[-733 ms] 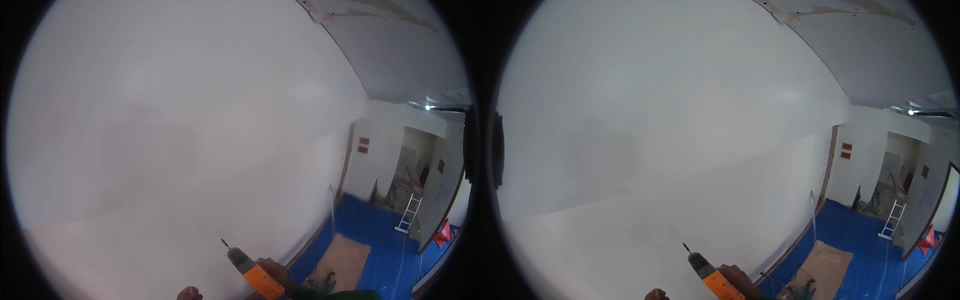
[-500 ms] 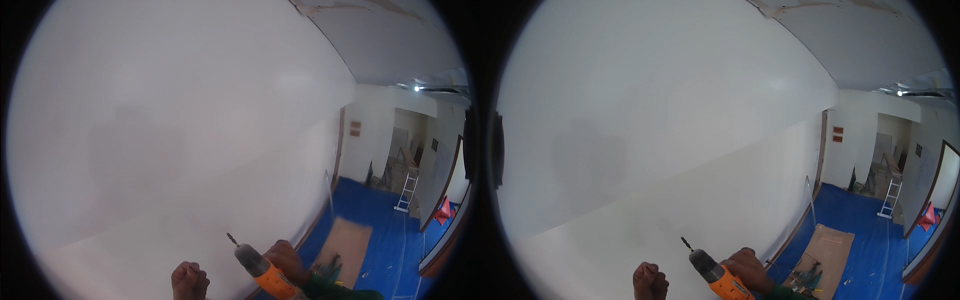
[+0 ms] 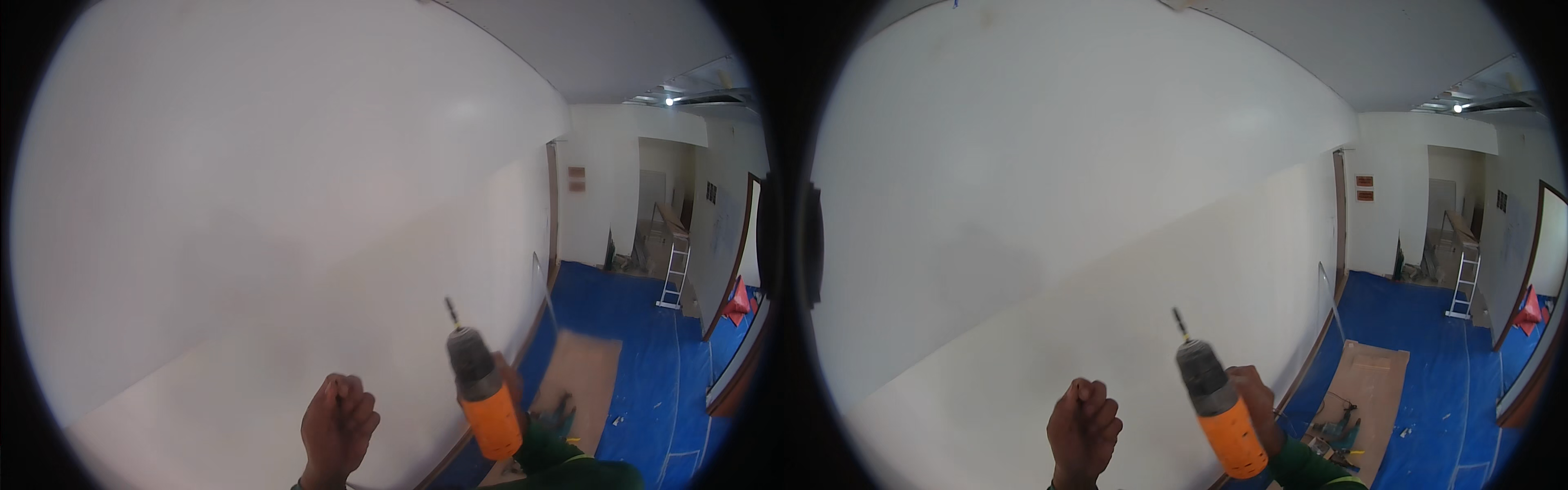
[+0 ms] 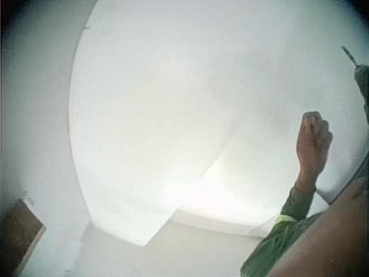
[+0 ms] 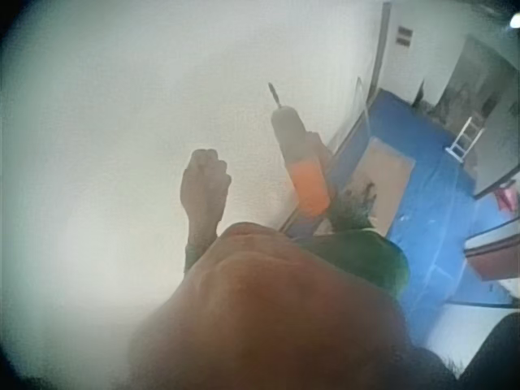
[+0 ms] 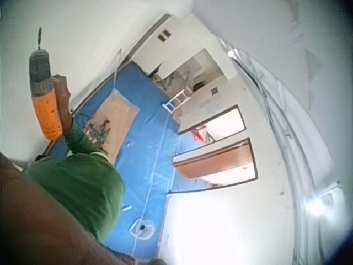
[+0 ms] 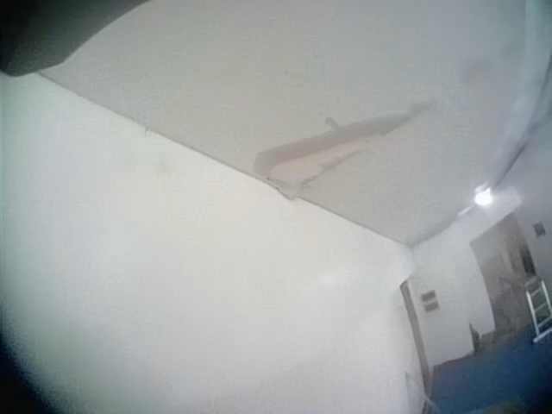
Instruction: The person uses a cordless drill to drive screws into ceiling panels, securing them to the metal framework. They repeatedly position screws, operate the drill overhead, and move along the ceiling to fasten multiple points.
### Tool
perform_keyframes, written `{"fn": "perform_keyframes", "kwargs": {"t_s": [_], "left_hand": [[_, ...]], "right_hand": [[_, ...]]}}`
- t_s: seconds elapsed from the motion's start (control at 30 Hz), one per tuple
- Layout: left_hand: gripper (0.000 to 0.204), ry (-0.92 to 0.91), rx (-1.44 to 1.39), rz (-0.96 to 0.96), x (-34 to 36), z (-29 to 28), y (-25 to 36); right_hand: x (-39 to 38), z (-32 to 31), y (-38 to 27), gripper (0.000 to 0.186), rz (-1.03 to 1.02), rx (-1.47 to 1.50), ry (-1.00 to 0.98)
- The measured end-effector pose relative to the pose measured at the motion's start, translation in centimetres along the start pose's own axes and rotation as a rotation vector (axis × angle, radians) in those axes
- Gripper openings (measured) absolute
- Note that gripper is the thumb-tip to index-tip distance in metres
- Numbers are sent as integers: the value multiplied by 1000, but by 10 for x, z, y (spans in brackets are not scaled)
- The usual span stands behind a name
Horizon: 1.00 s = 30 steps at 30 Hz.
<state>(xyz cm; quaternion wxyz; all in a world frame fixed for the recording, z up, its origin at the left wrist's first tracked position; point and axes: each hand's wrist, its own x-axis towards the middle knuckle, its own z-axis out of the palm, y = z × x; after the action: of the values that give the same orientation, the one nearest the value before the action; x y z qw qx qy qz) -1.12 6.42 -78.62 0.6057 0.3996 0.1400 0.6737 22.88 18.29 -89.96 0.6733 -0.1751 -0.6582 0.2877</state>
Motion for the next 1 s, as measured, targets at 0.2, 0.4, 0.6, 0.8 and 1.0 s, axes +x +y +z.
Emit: {"fn": "perform_keyframes", "kwargs": {"t_s": [0.2,0.4,0.6,0.8,1.0], "left_hand": [[14,-269,-151,-263,132,113,9],[15,-397,-231,-68,327,236,14],[23,-184,-250,113,429,328,65],[22,-232,-230,265,504,350,122],[33,-105,-223,323,499,356,99]], "right_hand": [[-14,-47,10,38,880,2097,324],[-21,-107,6,38,36,1217,-50],[-60,-163,-23,37,68,753,202],[-84,-189,-41,36,133,485,315],[-94,-194,-46,36,237,317,353]]}}
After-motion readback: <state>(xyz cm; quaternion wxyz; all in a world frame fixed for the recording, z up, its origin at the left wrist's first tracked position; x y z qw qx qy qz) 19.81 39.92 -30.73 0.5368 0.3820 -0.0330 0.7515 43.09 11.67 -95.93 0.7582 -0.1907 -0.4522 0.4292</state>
